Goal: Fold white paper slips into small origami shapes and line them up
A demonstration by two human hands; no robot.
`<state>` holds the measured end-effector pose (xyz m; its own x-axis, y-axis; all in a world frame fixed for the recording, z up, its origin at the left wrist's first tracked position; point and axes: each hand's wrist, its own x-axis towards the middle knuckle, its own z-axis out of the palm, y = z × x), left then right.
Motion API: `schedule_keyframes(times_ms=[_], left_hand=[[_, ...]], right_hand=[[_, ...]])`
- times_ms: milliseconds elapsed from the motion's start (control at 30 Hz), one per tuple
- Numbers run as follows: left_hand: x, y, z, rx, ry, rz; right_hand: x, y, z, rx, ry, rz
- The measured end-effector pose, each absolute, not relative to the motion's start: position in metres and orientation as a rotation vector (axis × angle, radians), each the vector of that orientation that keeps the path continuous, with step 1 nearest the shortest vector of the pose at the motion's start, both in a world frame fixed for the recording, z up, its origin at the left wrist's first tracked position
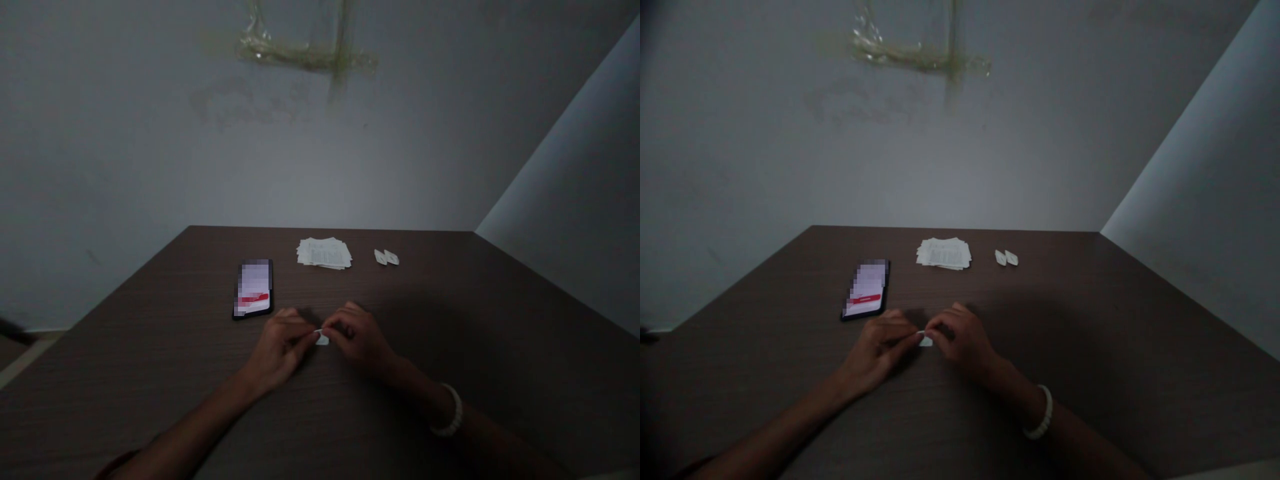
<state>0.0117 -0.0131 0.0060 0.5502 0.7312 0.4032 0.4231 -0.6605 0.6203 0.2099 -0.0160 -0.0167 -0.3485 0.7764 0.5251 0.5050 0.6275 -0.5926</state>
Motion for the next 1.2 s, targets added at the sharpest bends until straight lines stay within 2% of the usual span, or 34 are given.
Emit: schedule_keyframes(times_ms=[267, 1200], left_hand=[[0.013, -0.011, 0.006, 2.245, 0.937, 0.770], [0.015, -0.010, 0.008, 2.188, 0.981, 1.047]], right_hand=[[0.211, -0.018, -0.016, -1.144, -1.935, 0.577], [0.209, -0.018, -0.019, -1.063, -1.964, 0.452]])
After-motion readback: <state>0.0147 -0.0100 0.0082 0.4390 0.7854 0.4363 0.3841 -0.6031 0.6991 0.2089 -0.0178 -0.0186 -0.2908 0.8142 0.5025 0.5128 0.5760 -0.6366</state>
